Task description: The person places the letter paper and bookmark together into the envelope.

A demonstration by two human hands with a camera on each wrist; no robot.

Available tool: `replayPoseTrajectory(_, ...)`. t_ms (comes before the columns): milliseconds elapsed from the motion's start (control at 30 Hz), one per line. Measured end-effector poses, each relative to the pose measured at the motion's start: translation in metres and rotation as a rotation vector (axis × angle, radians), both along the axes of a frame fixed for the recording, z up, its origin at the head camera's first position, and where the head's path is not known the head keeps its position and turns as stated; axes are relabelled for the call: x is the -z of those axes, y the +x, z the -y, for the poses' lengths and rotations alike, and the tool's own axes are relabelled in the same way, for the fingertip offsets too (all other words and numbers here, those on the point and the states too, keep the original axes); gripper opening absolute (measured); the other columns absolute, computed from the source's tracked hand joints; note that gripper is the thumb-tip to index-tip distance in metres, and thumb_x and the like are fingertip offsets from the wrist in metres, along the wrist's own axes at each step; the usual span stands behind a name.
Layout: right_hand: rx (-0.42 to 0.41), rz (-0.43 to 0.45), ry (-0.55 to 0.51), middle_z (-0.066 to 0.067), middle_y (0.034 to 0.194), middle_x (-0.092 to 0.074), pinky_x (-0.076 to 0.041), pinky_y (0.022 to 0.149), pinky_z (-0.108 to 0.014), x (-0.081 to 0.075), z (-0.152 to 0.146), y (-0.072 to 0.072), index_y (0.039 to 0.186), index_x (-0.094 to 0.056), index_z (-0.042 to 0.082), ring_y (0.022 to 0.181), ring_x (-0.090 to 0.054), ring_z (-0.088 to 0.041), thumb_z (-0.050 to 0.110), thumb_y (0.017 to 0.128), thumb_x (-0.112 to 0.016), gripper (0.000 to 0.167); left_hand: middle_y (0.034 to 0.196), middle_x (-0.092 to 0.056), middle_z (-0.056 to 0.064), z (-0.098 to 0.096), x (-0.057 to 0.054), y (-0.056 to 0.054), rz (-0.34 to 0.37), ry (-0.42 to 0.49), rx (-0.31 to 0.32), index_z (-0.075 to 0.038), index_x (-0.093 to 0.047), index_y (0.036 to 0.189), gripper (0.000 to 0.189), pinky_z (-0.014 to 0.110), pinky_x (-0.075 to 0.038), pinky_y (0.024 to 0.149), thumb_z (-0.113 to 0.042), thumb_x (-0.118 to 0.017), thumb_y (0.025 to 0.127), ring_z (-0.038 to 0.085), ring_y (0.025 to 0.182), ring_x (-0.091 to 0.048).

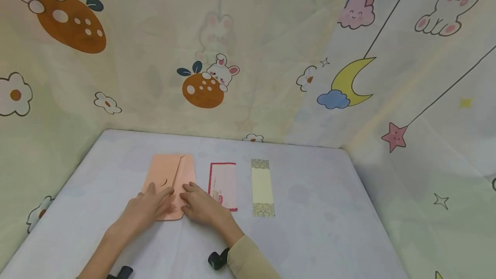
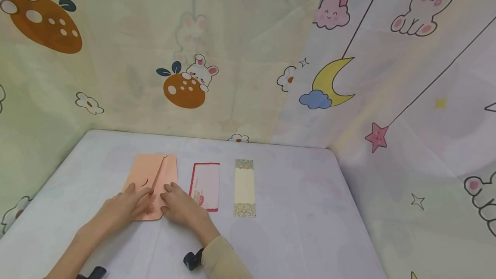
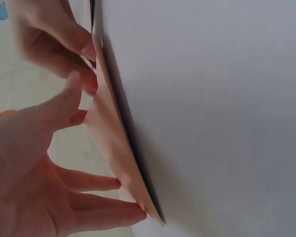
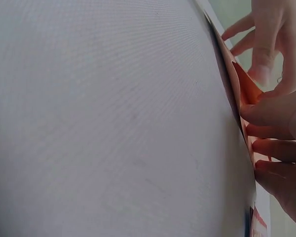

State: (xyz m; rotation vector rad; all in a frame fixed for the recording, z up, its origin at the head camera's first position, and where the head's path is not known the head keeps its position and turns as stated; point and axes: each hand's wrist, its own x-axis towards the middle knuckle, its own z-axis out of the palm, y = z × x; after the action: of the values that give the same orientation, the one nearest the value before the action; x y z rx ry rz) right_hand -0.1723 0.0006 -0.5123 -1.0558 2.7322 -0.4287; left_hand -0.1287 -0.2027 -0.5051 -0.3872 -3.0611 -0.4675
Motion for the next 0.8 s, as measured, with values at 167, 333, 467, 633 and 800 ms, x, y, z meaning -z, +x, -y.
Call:
replayPoseTrajectory(167,-0.001,0.007,0.001,-0.004,0.159,-0.047,-0.033,0.119,-0.028,0.0004,-0.0023,-0.0003,0.140,-0.063,0.012,0.152,-0.038,-0.021,0.027,0.102,-0.065,0.041,0.120,-0.052,0.029,0.0051,-0.0016,-0.0042,0.115,0.073,0.021,-0.016,-0.060,0.135,0.082,0.054,-0.050,0.060,-0.056,-0.086,0.069,0.040,0.083,-0.059)
replayPoseTrajectory(333,-0.007,-0.001,0.002,-0.004,0.158,-0.048,-0.033,0.119,-0.028,0.0027,-0.0027,-0.0004,0.139,-0.064,0.012,0.151,-0.038,-0.021,0.026,0.101,-0.065,0.041,0.118,-0.053,0.027,0.0053,-0.0008,-0.0061,0.136,0.090,0.025,-0.017,-0.059,0.131,0.084,0.054,-0.051,0.061,-0.051,-0.092,0.062,0.041,0.087,-0.059)
replayPoseTrajectory(467,-0.001,-0.015,-0.005,-0.004,0.156,-0.050,-0.035,0.118,-0.028,0.0014,-0.0009,-0.0011,0.137,-0.065,0.013,0.150,-0.040,-0.021,0.026,0.100,-0.067,0.039,0.115,-0.054,0.026,0.0056,-0.0022,-0.0073,0.131,0.088,0.023,-0.017,-0.059,0.128,0.082,0.052,-0.051,0.060,-0.050,-0.093,0.061,0.041,0.086,-0.059)
replayPoseTrajectory(633,-0.001,-0.074,-0.008,-0.002,0.150,-0.056,-0.038,0.116,-0.027,-0.0017,0.0008,-0.0019,0.133,-0.068,0.017,0.146,-0.046,-0.018,0.024,0.098,-0.070,0.036,0.107,-0.053,0.022,0.0071,-0.0024,-0.0073,0.117,0.086,0.021,-0.016,-0.059,0.126,0.080,0.046,-0.049,0.055,-0.047,-0.094,0.060,0.037,0.078,-0.056)
replayPoseTrajectory(800,0.107,-0.105,-0.049,-0.002,0.154,-0.052,-0.041,0.115,-0.034,-0.0032,-0.0070,0.0012,0.142,-0.058,0.022,0.143,-0.049,-0.019,0.027,0.097,-0.072,0.048,0.106,-0.054,0.022,0.0085,-0.0010,-0.0077,0.089,0.089,0.038,-0.016,-0.059,0.125,0.080,0.046,-0.049,0.054,-0.046,-0.095,0.060,0.035,0.074,-0.055)
